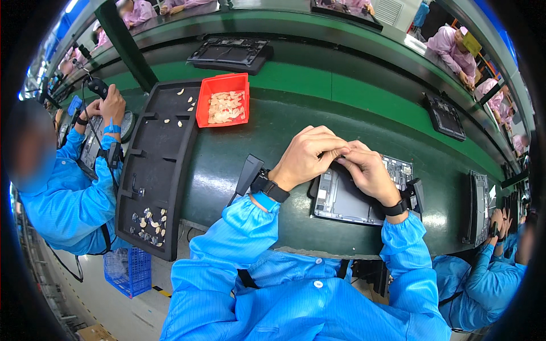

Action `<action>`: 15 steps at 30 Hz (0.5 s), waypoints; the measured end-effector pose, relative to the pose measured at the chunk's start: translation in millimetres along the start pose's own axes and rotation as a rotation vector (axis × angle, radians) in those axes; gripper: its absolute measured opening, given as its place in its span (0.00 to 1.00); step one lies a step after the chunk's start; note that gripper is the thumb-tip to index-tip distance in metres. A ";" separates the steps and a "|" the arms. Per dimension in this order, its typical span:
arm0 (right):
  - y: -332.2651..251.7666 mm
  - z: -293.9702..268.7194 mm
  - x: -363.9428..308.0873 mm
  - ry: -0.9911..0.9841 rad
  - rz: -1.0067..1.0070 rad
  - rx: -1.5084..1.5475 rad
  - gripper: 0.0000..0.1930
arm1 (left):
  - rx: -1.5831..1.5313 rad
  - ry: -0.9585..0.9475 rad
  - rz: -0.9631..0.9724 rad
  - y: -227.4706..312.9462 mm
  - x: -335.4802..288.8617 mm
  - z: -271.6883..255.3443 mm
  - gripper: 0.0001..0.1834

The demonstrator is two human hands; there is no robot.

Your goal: Assembling internal components and cables of a tablet or laptop on a production line.

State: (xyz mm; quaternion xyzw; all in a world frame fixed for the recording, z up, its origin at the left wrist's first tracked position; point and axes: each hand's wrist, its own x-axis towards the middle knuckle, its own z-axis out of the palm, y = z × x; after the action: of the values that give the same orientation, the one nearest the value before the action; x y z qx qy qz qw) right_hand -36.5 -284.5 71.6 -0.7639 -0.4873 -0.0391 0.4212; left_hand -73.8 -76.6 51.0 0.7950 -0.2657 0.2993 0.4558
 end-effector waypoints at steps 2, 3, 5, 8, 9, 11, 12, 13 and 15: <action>-2.3 -0.2 -0.3 0.007 0.059 0.022 0.08 | 0.033 0.017 0.037 0.7 1.6 0.3 0.09; -3.4 -0.5 -0.2 0.014 0.119 0.042 0.08 | 0.034 0.017 0.037 2.2 2.3 -0.7 0.09; -5.0 -2.3 1.3 0.014 0.159 0.068 0.08 | 0.051 0.051 0.108 6.2 5.2 -2.8 0.09; -5.3 -2.4 1.4 0.007 0.187 0.094 0.08 | 0.035 0.054 0.164 0.7 4.1 -3.7 0.10; -5.5 -1.7 1.3 0.000 0.176 0.097 0.08 | 0.035 0.054 0.165 -0.7 3.4 -3.8 0.10; -6.7 -1.3 1.4 0.002 0.147 0.074 0.08 | 0.073 0.061 0.180 -1.0 3.7 -4.5 0.12; -7.0 -1.4 1.2 0.004 0.120 0.052 0.08 | 0.072 0.060 0.182 1.0 3.6 -5.6 0.12; -7.3 -1.8 1.0 0.005 0.120 0.051 0.08 | 0.173 0.065 0.211 4.3 2.9 -7.2 0.12; -7.9 -2.4 0.6 -0.001 0.162 0.081 0.09 | 0.274 0.070 0.240 10.5 4.9 -11.9 0.13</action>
State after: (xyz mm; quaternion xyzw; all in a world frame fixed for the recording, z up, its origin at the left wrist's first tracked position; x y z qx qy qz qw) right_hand -41.5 -284.4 78.2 -0.7832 -0.4253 0.0152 0.4533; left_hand -80.5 -71.5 65.3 0.8015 -0.2991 0.4124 0.3131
